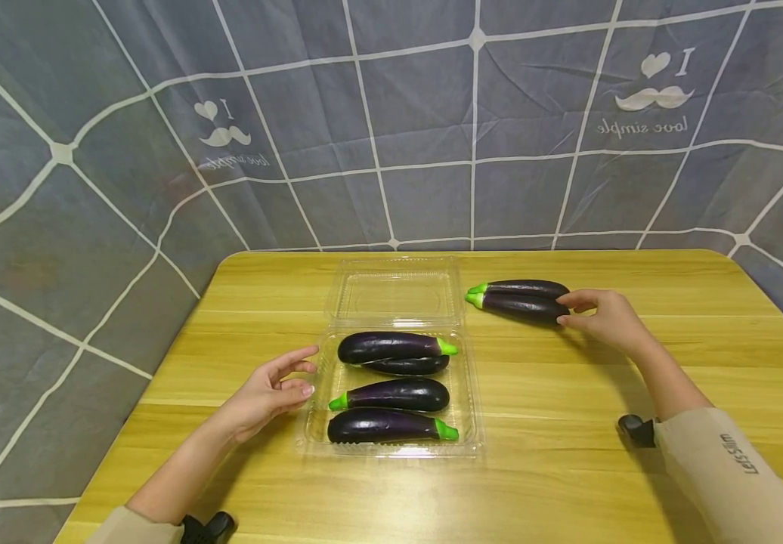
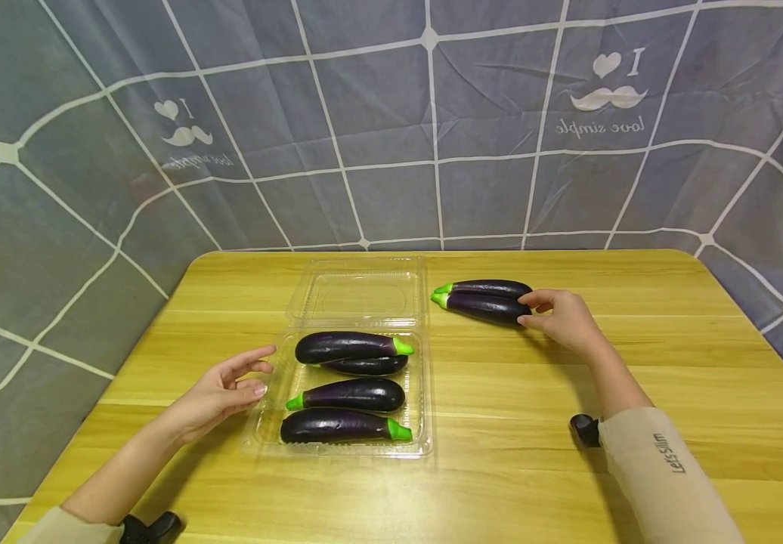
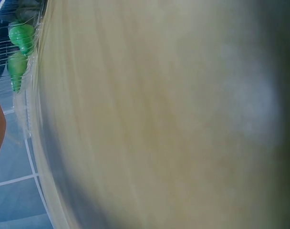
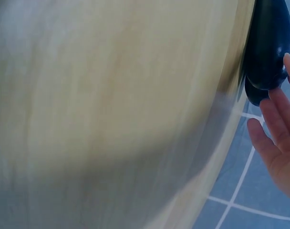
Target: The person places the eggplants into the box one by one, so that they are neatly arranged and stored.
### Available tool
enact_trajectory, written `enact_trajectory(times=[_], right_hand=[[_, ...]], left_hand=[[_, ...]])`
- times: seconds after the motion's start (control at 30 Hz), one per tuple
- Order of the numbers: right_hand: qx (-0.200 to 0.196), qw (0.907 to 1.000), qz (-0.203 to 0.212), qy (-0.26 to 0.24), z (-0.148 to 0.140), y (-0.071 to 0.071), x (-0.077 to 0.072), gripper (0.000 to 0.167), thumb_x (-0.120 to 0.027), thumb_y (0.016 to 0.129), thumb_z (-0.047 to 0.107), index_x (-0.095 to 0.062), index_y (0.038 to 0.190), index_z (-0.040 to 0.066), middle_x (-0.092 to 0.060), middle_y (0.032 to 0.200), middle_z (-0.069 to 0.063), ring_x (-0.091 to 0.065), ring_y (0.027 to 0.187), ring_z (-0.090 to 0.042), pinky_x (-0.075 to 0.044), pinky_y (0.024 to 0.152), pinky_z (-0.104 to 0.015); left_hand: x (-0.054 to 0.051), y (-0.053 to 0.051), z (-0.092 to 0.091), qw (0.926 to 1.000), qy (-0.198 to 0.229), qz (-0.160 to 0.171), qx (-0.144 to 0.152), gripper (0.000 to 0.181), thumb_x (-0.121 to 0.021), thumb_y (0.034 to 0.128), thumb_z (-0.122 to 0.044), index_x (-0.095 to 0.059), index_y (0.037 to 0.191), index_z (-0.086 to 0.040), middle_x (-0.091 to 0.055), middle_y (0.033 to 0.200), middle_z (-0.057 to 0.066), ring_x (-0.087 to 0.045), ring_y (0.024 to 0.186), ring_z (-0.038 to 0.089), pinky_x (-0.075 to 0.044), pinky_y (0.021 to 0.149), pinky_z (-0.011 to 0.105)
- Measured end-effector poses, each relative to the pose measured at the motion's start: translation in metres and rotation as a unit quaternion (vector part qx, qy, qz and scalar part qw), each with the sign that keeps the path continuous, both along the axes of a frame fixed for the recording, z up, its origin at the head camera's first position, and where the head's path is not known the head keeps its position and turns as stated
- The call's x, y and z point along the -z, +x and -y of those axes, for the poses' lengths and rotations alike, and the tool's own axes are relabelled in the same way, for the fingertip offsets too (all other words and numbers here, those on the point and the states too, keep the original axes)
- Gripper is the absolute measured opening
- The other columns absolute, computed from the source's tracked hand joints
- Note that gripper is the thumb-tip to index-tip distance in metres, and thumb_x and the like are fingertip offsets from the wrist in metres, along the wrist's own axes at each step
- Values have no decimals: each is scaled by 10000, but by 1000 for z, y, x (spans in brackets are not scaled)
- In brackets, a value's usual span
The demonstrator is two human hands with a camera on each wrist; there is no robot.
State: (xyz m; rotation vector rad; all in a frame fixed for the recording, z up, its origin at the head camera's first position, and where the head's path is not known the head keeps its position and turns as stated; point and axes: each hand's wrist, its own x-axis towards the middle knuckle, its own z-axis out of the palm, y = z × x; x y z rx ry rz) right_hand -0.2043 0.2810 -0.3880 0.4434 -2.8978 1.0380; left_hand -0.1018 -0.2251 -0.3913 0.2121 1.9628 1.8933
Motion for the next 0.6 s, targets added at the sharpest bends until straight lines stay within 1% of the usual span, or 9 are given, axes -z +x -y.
enact_trajectory(times=[0.33, 0.6], right_hand=[[39, 9998, -201, -32, 1, -3, 5, 360, -707, 825, 148, -635, 1116, -51, -633, 1061, -239, -587, 930, -362, -471, 723, -373], [134, 9998, -85, -82, 2, -4, 6, 373, -707, 829, 156, -627, 1134, -44, -626, 1075, -240, -576, 951, -365, -467, 752, -414]], left_hand=[[-1, 0, 0, 10000, 10, 6, -10, 666, -600, 887, -8, -239, 1446, 21, -406, 1197, 119, -547, 869, 74, -506, 755, 214], [-1, 0, 0, 10000, 9, 3, 0, 661, -595, 890, -9, -240, 1447, 18, -398, 1205, 135, -542, 874, 76, -502, 763, 213]])
